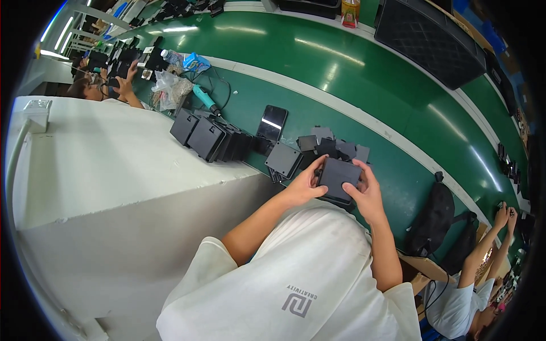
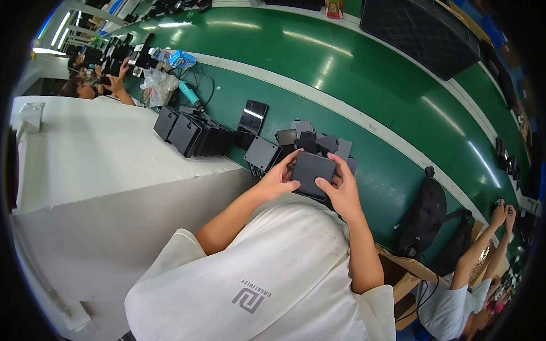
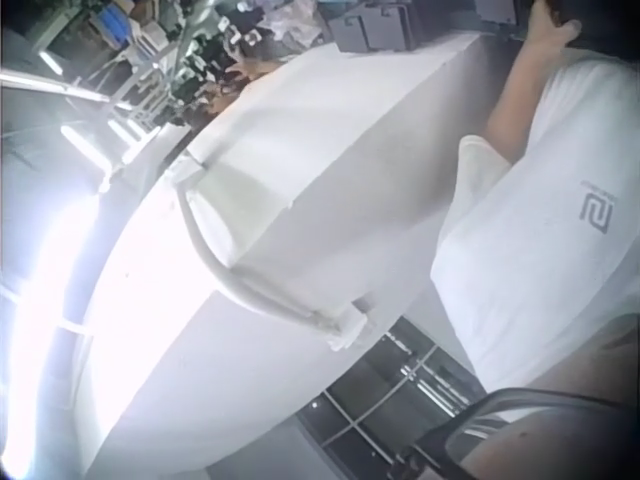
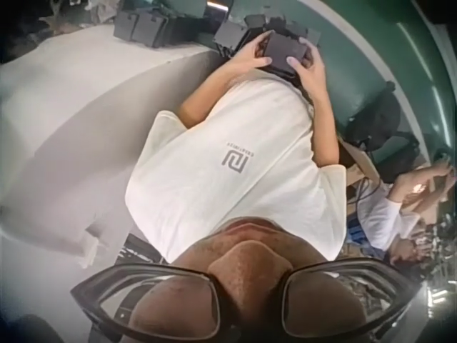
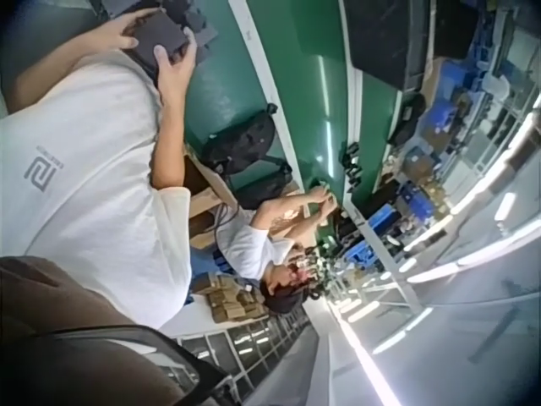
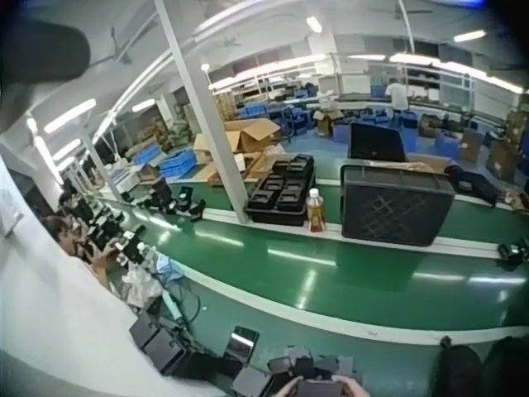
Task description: Assembling small electronic components into plastic housings on a production line.
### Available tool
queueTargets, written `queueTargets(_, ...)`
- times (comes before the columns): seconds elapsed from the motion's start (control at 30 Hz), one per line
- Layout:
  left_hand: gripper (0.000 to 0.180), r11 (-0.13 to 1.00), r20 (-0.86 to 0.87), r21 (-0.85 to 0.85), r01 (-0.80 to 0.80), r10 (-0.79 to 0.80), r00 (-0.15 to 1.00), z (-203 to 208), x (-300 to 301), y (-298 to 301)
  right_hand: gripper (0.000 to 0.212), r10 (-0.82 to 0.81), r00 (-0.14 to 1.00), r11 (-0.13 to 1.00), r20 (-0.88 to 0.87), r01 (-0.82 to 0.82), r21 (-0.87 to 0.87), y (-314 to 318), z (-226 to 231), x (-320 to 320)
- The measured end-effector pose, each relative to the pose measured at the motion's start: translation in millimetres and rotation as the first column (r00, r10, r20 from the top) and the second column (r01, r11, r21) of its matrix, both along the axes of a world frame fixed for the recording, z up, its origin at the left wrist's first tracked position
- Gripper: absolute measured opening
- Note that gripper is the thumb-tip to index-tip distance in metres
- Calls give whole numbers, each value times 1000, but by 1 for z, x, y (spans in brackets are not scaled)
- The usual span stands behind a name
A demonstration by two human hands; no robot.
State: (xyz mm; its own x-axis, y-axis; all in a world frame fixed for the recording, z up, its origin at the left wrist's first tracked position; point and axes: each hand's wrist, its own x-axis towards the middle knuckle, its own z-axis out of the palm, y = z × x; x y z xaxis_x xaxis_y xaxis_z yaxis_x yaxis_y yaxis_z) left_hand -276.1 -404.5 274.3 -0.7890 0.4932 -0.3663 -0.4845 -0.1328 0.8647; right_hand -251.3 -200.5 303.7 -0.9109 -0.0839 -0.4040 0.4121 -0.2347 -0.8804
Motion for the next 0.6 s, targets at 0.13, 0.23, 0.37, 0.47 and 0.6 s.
queueTargets(0.13, 85, 905, -374, -375, -202, 52, 926, 0, 2, -21, 57, -172, 983, 942, -56, 181, 281, 27, -22, -44)
queueTargets(0.23, 100, 343, -508, -854, -392, -387, 770, -14, 6, -58, 70, -462, 884, 819, -74, 457, 347, 99, -74, -103)
queueTargets(0.37, 105, 110, -366, -929, -354, -414, 833, -37, 12, -67, 73, -548, 836, 794, -35, 532, 294, 158, -125, -158)
queueTargets(0.47, 108, 108, -331, -943, -314, -367, 869, -54, 11, -70, 72, -558, 802, 620, -214, 574, 535, 141, -141, -153)
queueTargets(0.6, 106, 149, -397, -918, -368, -379, 836, -64, 13, -78, 71, -485, 760, 277, -433, 603, 748, 110, -149, -132)
